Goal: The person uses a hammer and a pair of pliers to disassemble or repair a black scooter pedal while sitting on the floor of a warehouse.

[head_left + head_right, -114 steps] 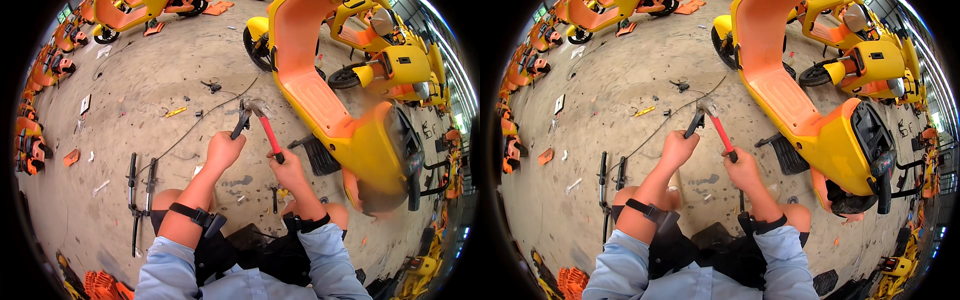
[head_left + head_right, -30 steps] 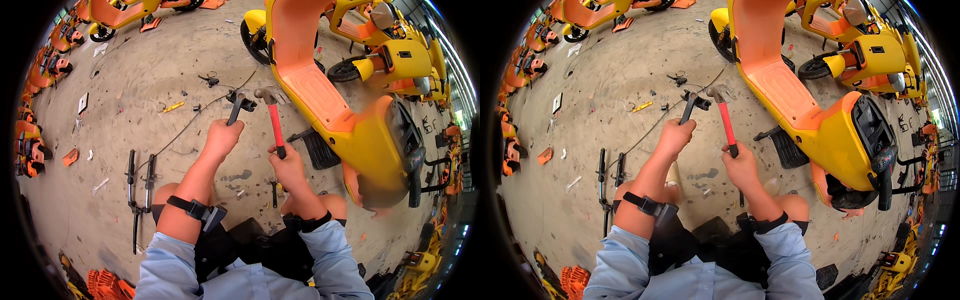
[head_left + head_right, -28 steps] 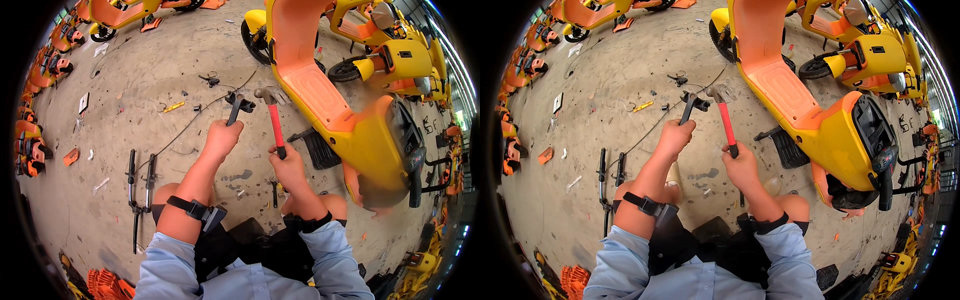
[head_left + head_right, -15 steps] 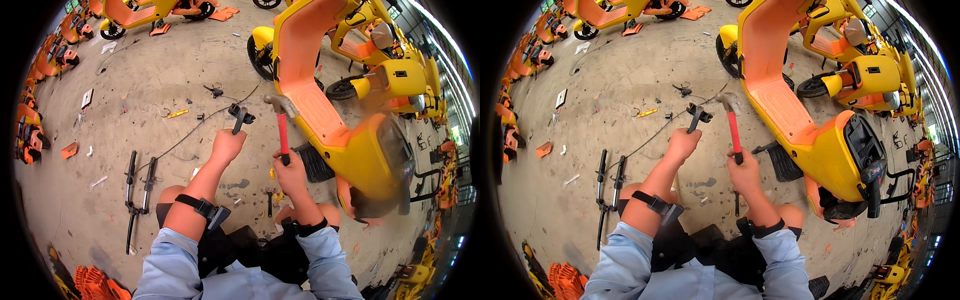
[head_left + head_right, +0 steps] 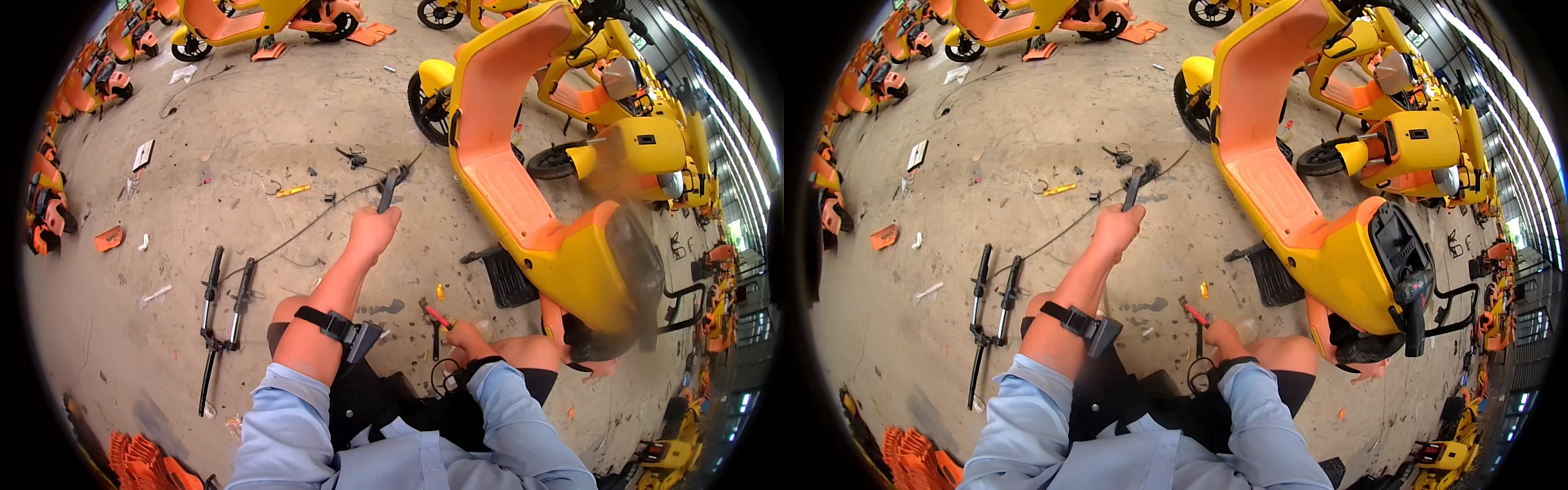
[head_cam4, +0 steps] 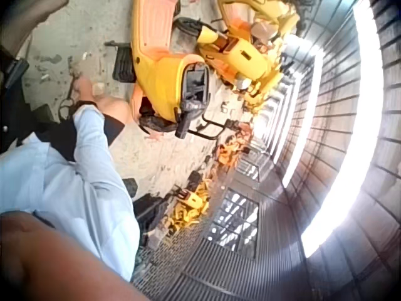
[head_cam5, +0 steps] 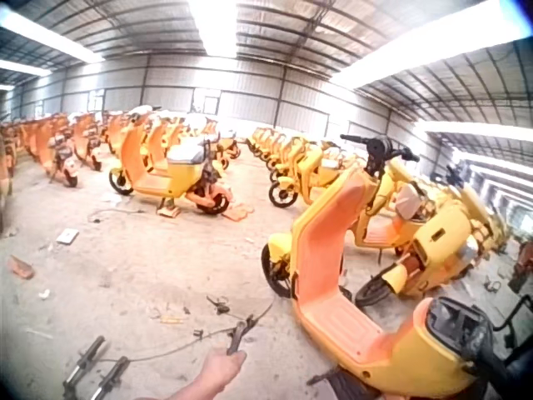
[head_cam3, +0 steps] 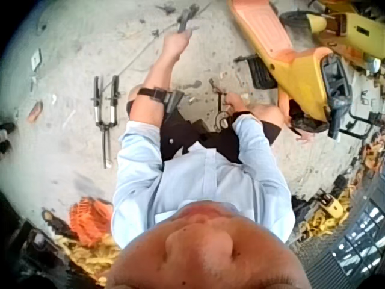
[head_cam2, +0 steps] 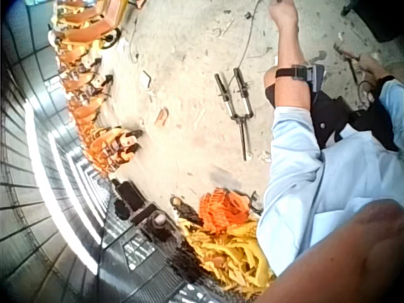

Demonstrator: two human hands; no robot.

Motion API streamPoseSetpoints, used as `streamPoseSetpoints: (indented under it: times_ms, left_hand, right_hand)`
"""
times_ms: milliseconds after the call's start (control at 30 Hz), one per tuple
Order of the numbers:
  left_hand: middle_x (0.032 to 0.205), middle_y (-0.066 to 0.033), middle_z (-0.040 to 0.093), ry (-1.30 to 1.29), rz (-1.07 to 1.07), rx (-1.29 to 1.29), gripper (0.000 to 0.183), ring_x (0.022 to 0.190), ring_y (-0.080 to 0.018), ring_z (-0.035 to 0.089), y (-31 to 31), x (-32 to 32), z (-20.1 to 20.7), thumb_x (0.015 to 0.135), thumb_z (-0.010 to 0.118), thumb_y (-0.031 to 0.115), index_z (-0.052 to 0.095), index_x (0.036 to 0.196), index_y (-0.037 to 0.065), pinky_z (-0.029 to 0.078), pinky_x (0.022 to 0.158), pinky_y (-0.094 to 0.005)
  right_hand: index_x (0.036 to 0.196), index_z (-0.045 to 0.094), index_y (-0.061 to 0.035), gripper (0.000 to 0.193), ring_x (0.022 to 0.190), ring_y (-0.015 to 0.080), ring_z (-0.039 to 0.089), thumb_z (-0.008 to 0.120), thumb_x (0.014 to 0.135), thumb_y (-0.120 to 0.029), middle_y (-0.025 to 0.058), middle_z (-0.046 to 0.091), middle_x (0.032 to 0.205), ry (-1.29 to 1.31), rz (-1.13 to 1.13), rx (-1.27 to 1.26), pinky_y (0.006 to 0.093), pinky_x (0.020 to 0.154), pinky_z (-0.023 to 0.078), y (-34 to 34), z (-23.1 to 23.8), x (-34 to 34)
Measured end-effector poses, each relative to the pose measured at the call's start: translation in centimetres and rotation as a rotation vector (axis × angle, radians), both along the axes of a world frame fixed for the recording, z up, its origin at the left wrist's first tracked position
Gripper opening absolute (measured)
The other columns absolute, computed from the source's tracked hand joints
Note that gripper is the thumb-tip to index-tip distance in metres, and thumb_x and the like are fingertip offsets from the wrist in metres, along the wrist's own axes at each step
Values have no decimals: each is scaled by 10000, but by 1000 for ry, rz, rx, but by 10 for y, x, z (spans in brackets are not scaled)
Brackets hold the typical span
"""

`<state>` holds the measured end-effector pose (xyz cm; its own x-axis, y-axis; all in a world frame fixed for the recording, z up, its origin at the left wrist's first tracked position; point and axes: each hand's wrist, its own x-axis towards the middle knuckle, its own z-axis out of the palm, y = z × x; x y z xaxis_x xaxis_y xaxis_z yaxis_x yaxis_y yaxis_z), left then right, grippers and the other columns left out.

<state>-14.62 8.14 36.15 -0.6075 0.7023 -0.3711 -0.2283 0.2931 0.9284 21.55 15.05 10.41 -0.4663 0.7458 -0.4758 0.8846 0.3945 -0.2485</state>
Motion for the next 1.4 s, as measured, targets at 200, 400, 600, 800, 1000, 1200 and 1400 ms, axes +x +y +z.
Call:
streamPoseSetpoints:
  times_ms: [200,400,600,800,1000,1200,1400]
  left_hand:
    - [594,-33,536,-17,97,-42,262,513,-122,446,-41,-23,7,816,616,242,548,679,29,346,489,-320]
    - [589,-27,534,-14,25,-30,275,507,-114,441,-26,-12,3,826,614,240,536,658,37,340,482,-323]
    - [574,-10,528,111,-150,-116,323,505,-99,451,-21,14,8,863,631,260,537,637,49,362,483,-300]
    - [568,-2,521,110,-324,-135,350,501,-83,448,-32,40,6,920,629,260,540,644,64,360,487,-270]
    - [511,-3,454,-195,-432,-72,381,428,-82,377,-40,52,15,942,603,214,479,606,84,292,416,-259]
    - [473,-33,422,-486,-621,43,409,383,-95,343,-43,55,15,956,550,191,425,579,94,266,393,-268]
    - [522,-59,477,-545,-670,96,383,437,-127,433,-40,56,18,961,522,187,460,599,77,342,434,-279]
  right_hand:
    - [915,588,-68,87,453,146,449,579,833,-38,1,474,597,622,-630,-509,299,431,357,-18,168,-150]
    - [936,557,-64,93,413,91,388,594,855,-37,-18,444,577,867,-646,-619,269,398,327,2,268,-136]
    - [969,555,-39,106,427,89,395,590,870,-47,-17,450,587,1007,-872,-701,265,403,331,-8,229,-133]
    - [1103,537,-50,202,527,74,433,601,923,-115,-3,502,726,1211,-1013,-1035,248,457,368,-7,232,-135]
    - [1212,493,-40,422,551,60,467,689,928,-284,26,527,873,1364,-869,-1023,209,426,394,-8,257,-136]
    - [1144,518,-41,408,536,55,475,729,902,-292,-4,511,777,1426,-804,-1037,212,392,391,-5,256,-130]
    - [1036,523,-44,343,527,53,479,756,882,-244,-23,494,705,1501,-802,-1000,219,391,397,-6,273,-122]
